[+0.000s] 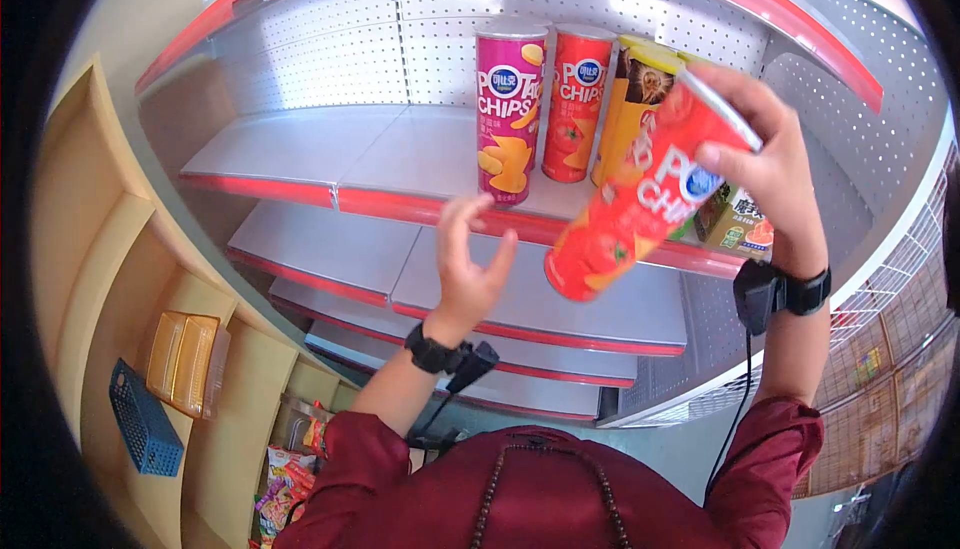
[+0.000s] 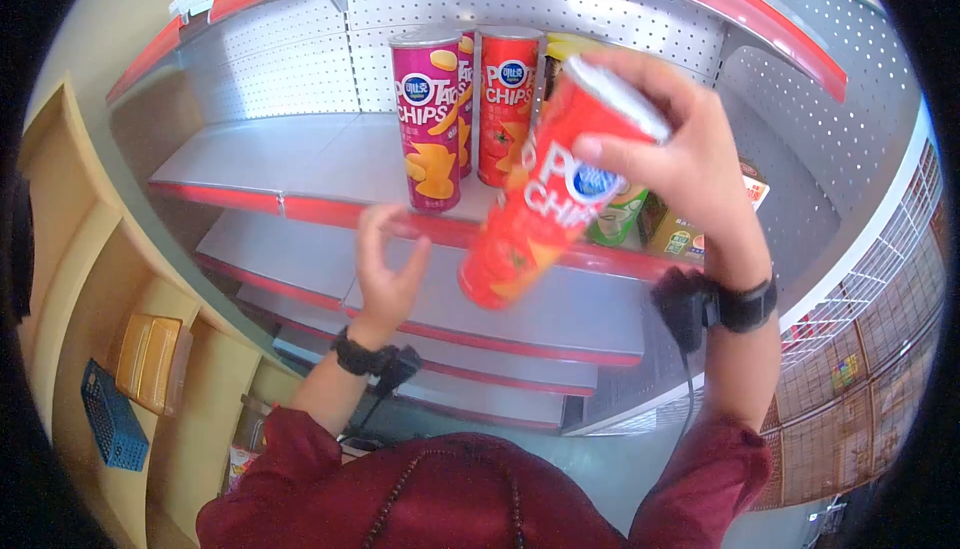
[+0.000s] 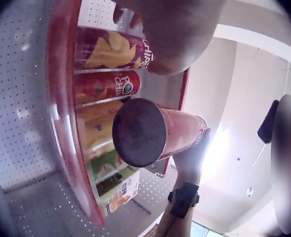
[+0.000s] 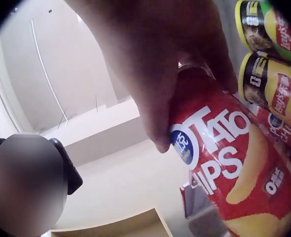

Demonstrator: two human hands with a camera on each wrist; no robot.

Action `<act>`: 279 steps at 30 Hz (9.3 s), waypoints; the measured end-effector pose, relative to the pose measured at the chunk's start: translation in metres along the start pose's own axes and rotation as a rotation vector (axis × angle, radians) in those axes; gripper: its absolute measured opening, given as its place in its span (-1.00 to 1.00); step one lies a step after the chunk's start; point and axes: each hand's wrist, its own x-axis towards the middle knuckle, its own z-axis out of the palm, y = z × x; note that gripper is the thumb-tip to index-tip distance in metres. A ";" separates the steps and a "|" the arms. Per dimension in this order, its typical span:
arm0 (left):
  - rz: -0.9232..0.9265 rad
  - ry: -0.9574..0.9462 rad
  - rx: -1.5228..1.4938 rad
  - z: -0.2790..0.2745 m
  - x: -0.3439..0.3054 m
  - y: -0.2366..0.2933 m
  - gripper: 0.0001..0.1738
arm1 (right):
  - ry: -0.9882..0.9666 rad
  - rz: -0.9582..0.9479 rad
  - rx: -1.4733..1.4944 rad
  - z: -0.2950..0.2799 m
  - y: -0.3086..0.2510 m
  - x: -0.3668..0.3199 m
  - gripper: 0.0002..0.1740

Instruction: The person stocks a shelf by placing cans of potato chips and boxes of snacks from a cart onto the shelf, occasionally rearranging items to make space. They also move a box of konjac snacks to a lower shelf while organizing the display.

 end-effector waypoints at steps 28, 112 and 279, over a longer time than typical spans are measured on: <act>-0.103 -0.148 0.116 0.014 0.074 -0.039 0.10 | -0.011 -0.151 -1.029 0.063 0.024 0.078 -0.31; 0.780 -0.194 0.631 0.111 0.018 -0.001 -0.71 | -0.051 -0.566 -1.143 0.044 0.120 -0.079 -0.72; -1.065 0.636 1.773 -0.420 -0.494 0.335 -0.39 | -0.916 -0.597 0.347 0.519 -0.190 -0.322 -0.52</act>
